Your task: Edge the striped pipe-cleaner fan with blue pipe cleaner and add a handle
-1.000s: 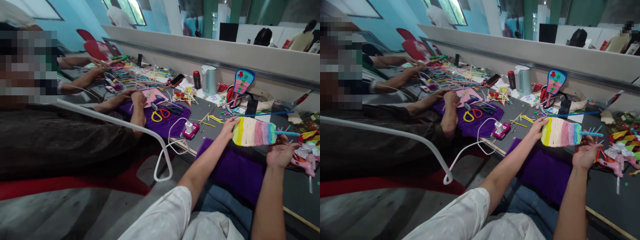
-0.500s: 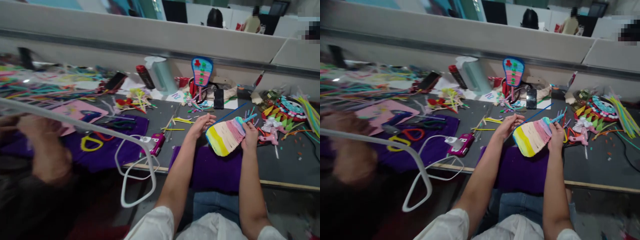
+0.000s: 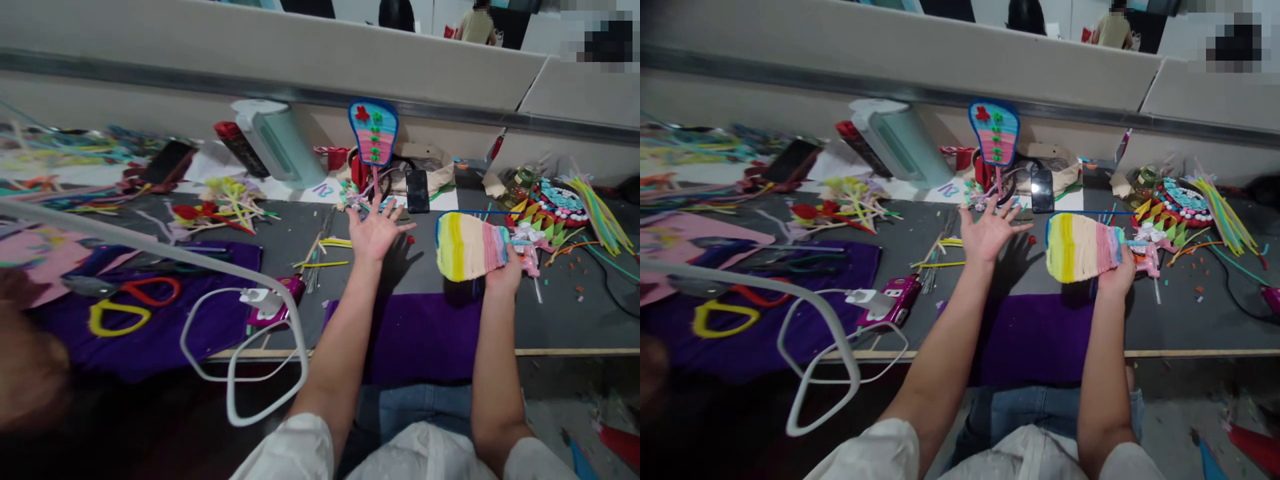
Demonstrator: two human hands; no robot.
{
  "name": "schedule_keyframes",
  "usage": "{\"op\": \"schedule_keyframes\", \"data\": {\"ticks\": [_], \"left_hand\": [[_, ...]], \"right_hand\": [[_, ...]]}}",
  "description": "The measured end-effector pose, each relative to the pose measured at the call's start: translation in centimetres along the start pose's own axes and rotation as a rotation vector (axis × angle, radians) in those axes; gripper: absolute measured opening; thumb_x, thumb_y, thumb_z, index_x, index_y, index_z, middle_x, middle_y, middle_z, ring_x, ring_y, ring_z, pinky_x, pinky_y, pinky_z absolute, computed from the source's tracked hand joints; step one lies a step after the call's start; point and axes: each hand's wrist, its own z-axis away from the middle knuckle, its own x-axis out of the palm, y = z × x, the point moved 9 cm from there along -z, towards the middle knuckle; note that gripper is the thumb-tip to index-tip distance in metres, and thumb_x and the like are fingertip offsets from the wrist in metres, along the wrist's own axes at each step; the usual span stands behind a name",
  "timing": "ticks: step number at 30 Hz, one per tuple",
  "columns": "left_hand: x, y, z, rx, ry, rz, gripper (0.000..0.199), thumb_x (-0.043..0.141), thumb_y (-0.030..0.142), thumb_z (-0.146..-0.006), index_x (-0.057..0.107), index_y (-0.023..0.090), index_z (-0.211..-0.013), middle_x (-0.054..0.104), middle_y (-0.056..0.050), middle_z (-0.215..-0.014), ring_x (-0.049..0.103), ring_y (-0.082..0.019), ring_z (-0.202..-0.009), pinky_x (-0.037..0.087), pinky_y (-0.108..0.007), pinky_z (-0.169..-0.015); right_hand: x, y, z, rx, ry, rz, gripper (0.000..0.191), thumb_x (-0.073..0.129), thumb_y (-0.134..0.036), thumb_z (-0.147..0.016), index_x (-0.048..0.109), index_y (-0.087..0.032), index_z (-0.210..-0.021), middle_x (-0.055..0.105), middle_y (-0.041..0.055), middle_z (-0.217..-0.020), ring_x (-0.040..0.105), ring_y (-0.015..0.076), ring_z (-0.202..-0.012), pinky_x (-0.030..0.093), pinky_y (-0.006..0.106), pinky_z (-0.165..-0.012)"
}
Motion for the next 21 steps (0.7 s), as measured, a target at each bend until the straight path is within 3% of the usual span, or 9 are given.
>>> {"op": "schedule_keyframes", "data": {"ticks": [4, 7, 11, 14, 17, 19, 21], "left_hand": [[0.8, -1.7, -0.3, -0.056, -0.042, 0.031, 0.078, 0.027, 0.086, -0.087, 0.066, 0.024, -0.115, 0.066, -0.016, -0.121, 0.059, -0.036, -0.121, 0.05, -0.069, -0.091], [-0.7, -0.9, -0.5, 0.042, 0.034, -0.077, 0.061, 0.048, 0.078, -0.086, 0.066, 0.026, -0.112, 0.064, -0.013, -0.121, 0.06, -0.033, -0.12, 0.055, -0.058, -0.09], [-3.3, 1.8, -0.5, 0.253, 0.244, -0.618, 0.034, 0.082, 0.039, -0.072, 0.068, 0.023, -0.098, 0.067, -0.008, -0.111, 0.062, -0.027, -0.115, 0.053, -0.04, -0.094], [-2.5, 2.5, -0.1, 0.392, 0.246, -0.972, 0.023, 0.081, 0.021, -0.064, 0.071, 0.021, -0.085, 0.07, -0.007, -0.103, 0.06, -0.027, -0.115, 0.048, -0.037, -0.1], [-0.2, 0.5, 0.2, 0.285, 0.094, -0.945, 0.02, 0.079, 0.025, -0.067, 0.074, 0.02, -0.086, 0.072, -0.006, -0.098, 0.064, -0.023, -0.096, 0.052, -0.031, -0.083], [2.6, -2.5, 0.8, 0.052, -0.145, -0.75, 0.031, 0.077, 0.037, -0.074, 0.075, 0.018, -0.099, 0.074, -0.008, -0.104, 0.065, -0.017, -0.076, 0.05, -0.026, -0.066], [5.8, -4.2, 2.2, -0.073, -0.33, -0.596, 0.042, 0.08, 0.042, -0.074, 0.075, 0.019, -0.11, 0.072, -0.011, -0.121, 0.062, -0.011, -0.066, 0.048, -0.023, -0.06]], "right_hand": [[-1.5, -2.5, -0.8, -0.11, 0.004, 0.037, 0.018, 0.064, -0.028, -0.081, 0.068, -0.021, -0.097, 0.074, 0.0039, -0.112, 0.068, 0.0208, -0.117, 0.054, 0.047, -0.107], [-2.0, -4.2, -1.3, -0.179, -0.011, 0.023, 0.022, 0.063, -0.029, -0.081, 0.068, -0.021, -0.101, 0.073, 0.0037, -0.118, 0.065, 0.0209, -0.123, 0.051, 0.048, -0.11], [-2.0, -5.7, -2.0, -0.192, -0.034, -0.019, 0.023, 0.062, -0.03, -0.082, 0.07, -0.021, -0.102, 0.073, 0.0033, -0.119, 0.065, 0.0202, -0.123, 0.052, 0.047, -0.11], [-2.2, -6.9, -2.5, -0.19, -0.044, -0.025, 0.022, 0.062, -0.031, -0.083, 0.07, -0.021, -0.101, 0.073, 0.0036, -0.117, 0.066, 0.0206, -0.121, 0.053, 0.047, -0.109], [-2.1, -8.1, -3.0, -0.23, -0.084, 0.017, 0.022, 0.06, -0.036, -0.085, 0.071, -0.022, -0.098, 0.073, 0.0042, -0.115, 0.067, 0.0219, -0.12, 0.055, 0.048, -0.106], [-1.8, -8.3, -3.1, -0.23, -0.096, 0.04, 0.024, 0.059, -0.039, -0.085, 0.071, -0.022, -0.096, 0.074, 0.0049, -0.112, 0.068, 0.0228, -0.118, 0.057, 0.049, -0.103], [-1.1, -7.7, -3.1, -0.211, -0.112, 0.067, 0.024, 0.059, -0.039, -0.085, 0.071, -0.021, -0.097, 0.074, 0.0053, -0.111, 0.069, 0.0233, -0.117, 0.058, 0.049, -0.102]]}}
